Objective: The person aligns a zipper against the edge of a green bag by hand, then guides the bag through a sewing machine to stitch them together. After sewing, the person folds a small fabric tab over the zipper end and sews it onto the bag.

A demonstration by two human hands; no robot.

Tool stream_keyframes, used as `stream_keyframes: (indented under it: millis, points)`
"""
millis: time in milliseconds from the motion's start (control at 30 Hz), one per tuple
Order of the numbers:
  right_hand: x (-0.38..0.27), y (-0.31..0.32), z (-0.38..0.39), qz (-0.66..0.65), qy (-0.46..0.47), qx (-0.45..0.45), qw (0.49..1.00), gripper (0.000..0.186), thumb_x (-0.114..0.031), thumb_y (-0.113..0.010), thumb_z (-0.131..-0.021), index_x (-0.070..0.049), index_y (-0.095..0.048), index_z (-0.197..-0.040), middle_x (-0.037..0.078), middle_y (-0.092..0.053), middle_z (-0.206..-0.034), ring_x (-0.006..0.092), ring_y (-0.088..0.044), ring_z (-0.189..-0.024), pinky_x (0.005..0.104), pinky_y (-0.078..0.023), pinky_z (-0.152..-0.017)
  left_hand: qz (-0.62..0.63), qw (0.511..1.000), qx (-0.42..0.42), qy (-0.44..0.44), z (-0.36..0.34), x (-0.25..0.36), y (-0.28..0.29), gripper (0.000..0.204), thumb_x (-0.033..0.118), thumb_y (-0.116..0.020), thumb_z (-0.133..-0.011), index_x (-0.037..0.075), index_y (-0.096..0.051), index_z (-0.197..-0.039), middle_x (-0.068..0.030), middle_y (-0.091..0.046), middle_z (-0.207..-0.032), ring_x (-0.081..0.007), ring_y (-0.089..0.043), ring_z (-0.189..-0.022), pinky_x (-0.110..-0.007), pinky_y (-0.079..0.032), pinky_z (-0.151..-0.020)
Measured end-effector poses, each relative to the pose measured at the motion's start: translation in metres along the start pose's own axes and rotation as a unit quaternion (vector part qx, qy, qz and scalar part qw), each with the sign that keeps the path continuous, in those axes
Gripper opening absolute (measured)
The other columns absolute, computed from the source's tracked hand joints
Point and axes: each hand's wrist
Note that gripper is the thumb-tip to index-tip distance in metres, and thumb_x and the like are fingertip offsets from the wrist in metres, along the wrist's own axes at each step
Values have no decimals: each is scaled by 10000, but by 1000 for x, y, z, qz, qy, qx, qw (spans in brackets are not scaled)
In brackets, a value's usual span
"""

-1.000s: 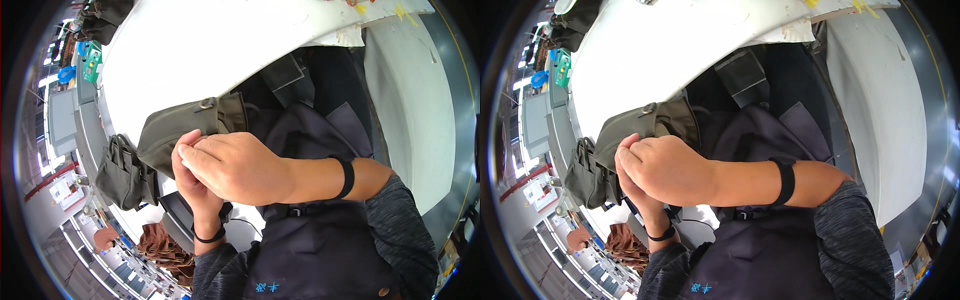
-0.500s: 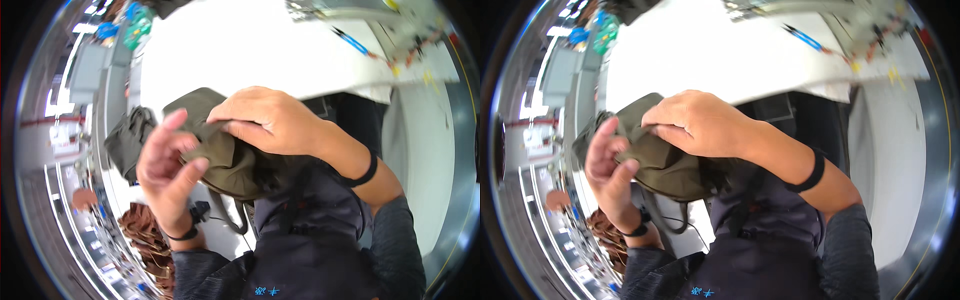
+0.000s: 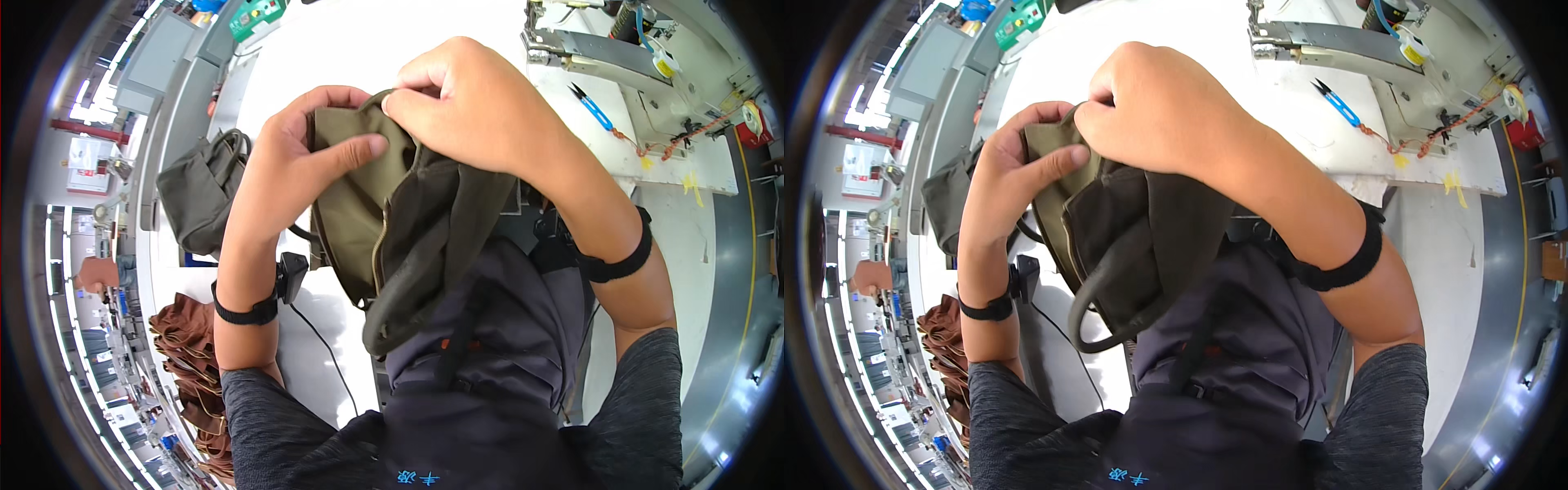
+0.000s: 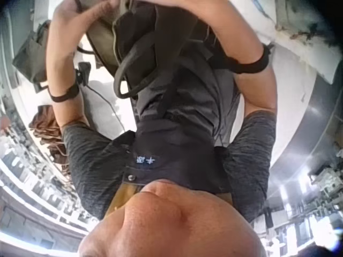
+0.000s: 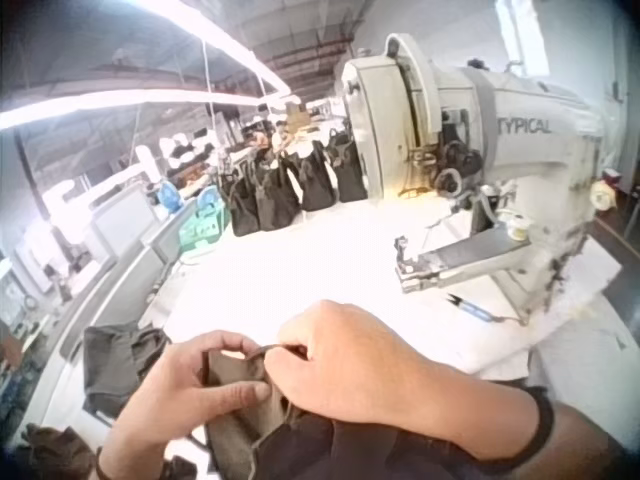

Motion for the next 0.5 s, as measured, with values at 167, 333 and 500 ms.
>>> stream_keyframes:
  millis: [167,333,500]
  points:
    - [7,5,-7,2,-21,-32,999,213,-197,-666,-848,-1,-738,-806,97,-581,-637,165,-540,-597,352,-439,-597,-19,1000,-14,20,-19,-20,16,296,6,-760,-897,1,-724,-1191,-9,-750,-963,-66,-666,-869,-247,-560,-798]
    - [21,16,-14,-78,-40,-156,984,223,-185,-737,-907,-18,-816,-1032,-48,-665,-744,43,-525,-663,255,-414,-610,28,985,-160,58,-28,-23,37,308,-56,-683,-845,-15,-739,-1145,-23,-759,-1009,-84,-680,-881,-241,-540,-821]
    - [31,21,-19,-162,-94,-239,953,305,-149,-772,-904,39,-797,-1143,42,-801,-981,85,-691,-902,233,-510,-844,41,982,-168,75,-31,-24,39,300,-83,-614,-739,-36,-785,-981,-29,-770,-856,-86,-660,-749,-226,-525,-744]
Point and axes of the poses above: each hand's wrist, its own z-axis away from the middle knuckle, its own y-axis out of the back of the hand, x = y × z
